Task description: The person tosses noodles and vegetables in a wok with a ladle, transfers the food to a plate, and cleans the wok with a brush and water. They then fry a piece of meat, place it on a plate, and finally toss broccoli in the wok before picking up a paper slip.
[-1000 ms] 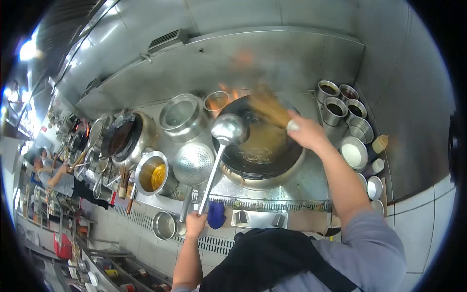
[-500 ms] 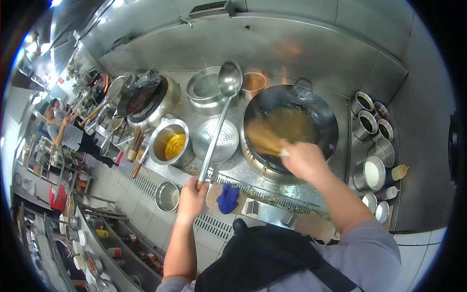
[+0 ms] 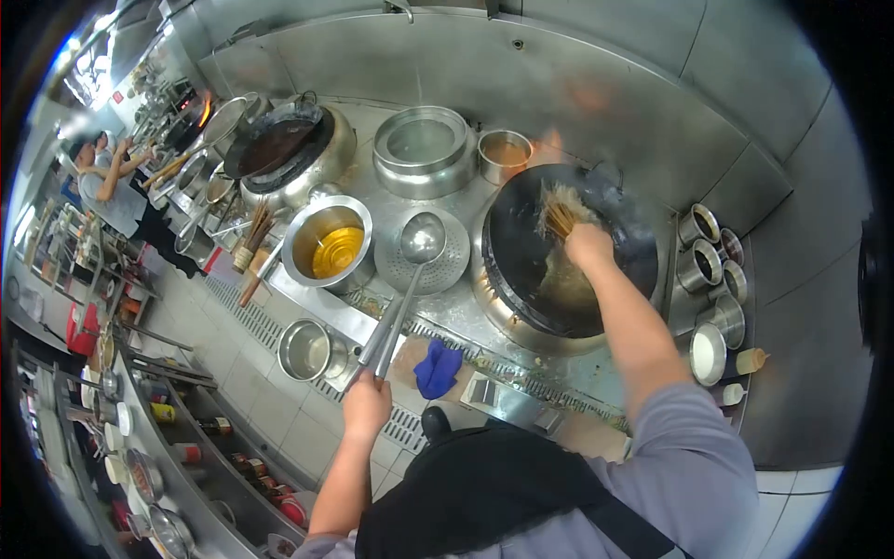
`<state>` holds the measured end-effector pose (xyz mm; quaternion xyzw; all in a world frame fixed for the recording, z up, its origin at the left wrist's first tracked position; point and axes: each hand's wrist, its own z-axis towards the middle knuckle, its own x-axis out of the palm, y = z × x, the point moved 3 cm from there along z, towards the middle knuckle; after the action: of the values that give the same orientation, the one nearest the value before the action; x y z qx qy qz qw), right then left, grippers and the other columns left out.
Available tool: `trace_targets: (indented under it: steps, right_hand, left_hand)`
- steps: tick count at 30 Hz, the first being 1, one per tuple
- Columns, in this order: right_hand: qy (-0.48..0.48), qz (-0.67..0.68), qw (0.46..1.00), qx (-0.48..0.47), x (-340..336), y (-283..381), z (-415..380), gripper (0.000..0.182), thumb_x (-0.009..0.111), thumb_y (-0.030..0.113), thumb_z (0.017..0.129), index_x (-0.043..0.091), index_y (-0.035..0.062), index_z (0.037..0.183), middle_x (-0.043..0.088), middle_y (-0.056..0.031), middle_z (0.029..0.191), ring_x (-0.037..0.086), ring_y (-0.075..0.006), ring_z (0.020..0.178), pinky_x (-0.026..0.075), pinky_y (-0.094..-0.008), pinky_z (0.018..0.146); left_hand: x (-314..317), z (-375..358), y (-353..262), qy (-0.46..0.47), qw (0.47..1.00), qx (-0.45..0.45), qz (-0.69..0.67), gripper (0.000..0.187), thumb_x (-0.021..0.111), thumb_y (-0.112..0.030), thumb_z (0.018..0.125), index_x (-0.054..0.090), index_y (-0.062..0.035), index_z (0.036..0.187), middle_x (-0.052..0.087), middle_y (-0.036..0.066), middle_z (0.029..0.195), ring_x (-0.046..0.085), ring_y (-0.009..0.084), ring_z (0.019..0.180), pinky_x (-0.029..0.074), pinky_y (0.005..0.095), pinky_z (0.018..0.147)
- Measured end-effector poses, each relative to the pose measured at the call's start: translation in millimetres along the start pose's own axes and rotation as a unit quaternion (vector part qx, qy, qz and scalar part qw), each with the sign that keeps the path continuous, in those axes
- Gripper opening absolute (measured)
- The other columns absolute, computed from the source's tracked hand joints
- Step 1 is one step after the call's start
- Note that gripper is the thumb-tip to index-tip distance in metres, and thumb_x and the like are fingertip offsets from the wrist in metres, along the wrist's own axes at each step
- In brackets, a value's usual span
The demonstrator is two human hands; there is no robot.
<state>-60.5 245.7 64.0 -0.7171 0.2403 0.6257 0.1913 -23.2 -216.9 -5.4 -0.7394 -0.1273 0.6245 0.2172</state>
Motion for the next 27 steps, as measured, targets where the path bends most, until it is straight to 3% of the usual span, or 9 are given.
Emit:
trace_targets:
  steps: [2,4,6,9,13,16,19,24,27]
  right_hand:
    - [-0.002,0.014,1.0,-0.021,-5.8,23.1,-16.9,0.025,0.048,0.014,0.082,0.068,0.0026,0.093,0.066,-0.0185,0.096,0.065,-0.032,0.09,0.051,-0.0403,0.078]
    - [0.02,-0.044,0.991,-0.124,-4.4,42.2,-61.2,0.025,0.048,0.013,0.08,0.068,0.0018,0.09,0.066,-0.0213,0.095,0.065,-0.033,0.09,0.052,-0.0417,0.077]
    - [0.072,-0.182,0.958,-0.211,-27.0,51.1,-115.2,0.025,0.049,0.013,0.08,0.07,0.0039,0.091,0.067,-0.0184,0.094,0.066,-0.0302,0.09,0.052,-0.0402,0.076]
    - [0.114,-0.243,0.952,-0.145,-6.4,18.1,-90.3,0.024,0.049,0.012,0.081,0.07,0.0049,0.091,0.068,-0.0172,0.094,0.066,-0.0294,0.09,0.052,-0.0391,0.075]
    - [-0.049,-0.07,0.996,0.036,-4.9,-11.5,-12.3,0.022,0.05,0.009,0.081,0.069,0.0025,0.091,0.067,-0.0181,0.089,0.067,-0.0319,0.082,0.053,-0.0376,0.068]
    - [0.018,-0.231,0.962,-0.144,13.6,15.3,-54.1,0.024,0.049,0.011,0.083,0.068,-0.0002,0.093,0.068,-0.0177,0.087,0.067,-0.0292,0.084,0.053,-0.0392,0.07]
    - [0.059,-0.283,0.95,-0.114,28.5,-10.7,-68.2,0.022,0.051,0.012,0.084,0.069,0.0038,0.092,0.069,-0.0121,0.089,0.067,-0.0257,0.086,0.054,-0.0378,0.069]
    - [-0.055,-0.221,0.973,-0.029,30.3,-48.4,7.6,0.019,0.051,0.011,0.082,0.067,0.0047,0.09,0.068,-0.0128,0.082,0.068,-0.0259,0.078,0.054,-0.0397,0.064]
    - [0.063,-0.305,0.94,-0.139,14.3,-5.7,-53.0,0.02,0.052,0.012,0.081,0.069,0.0034,0.086,0.068,-0.0152,0.085,0.068,-0.0272,0.08,0.054,-0.0402,0.067]
  left_hand:
    - [3.3,0.4,4.6,0.003,1.0,0.001,-0.01,0.025,0.056,-0.021,0.082,0.057,0.0009,0.094,0.063,0.025,0.083,0.061,0.0424,0.08,0.047,0.0504,0.074]
    - [5.7,2.7,5.9,0.026,1.0,-0.006,0.012,0.025,0.055,-0.02,0.083,0.057,0.0011,0.094,0.063,0.025,0.083,0.061,0.0418,0.081,0.048,0.0501,0.073]
    - [4.7,7.1,4.1,0.037,0.999,-0.02,0.012,0.027,0.055,-0.02,0.083,0.057,0.0019,0.098,0.063,0.025,0.084,0.062,0.0411,0.081,0.048,0.0495,0.073]
    - [12.4,6.7,15.8,0.023,1.0,0.006,-0.01,0.034,0.054,-0.021,0.084,0.056,0.0007,0.11,0.064,0.025,0.089,0.062,0.0404,0.082,0.048,0.0486,0.075]
    - [22.2,6.7,17.9,0.037,0.999,-0.007,0.001,0.036,0.053,-0.02,0.084,0.053,-0.0015,0.115,0.063,0.024,0.094,0.061,0.0403,0.085,0.048,0.0482,0.076]
    - [17.6,6.6,20.9,0.051,0.998,0.001,-0.037,0.04,0.055,-0.015,0.083,0.048,-0.0023,0.12,0.06,0.025,0.103,0.059,0.0397,0.096,0.047,0.0457,0.082]
    - [18.3,0.3,26.0,0.069,0.997,0.003,-0.04,0.05,0.056,-0.01,0.081,0.042,-0.0069,0.129,0.052,0.025,0.119,0.055,0.0401,0.104,0.047,0.0459,0.085]
    - [16.7,-3.9,28.4,0.023,0.998,0.044,-0.031,0.05,0.056,-0.01,0.081,0.042,-0.0087,0.129,0.054,0.022,0.109,0.057,0.0394,0.095,0.048,0.0464,0.079]
    - [12.4,-5.1,38.9,0.025,0.998,0.042,-0.038,0.052,0.058,-0.012,0.08,0.042,-0.0096,0.13,0.054,0.021,0.109,0.057,0.0384,0.096,0.048,0.0453,0.08]
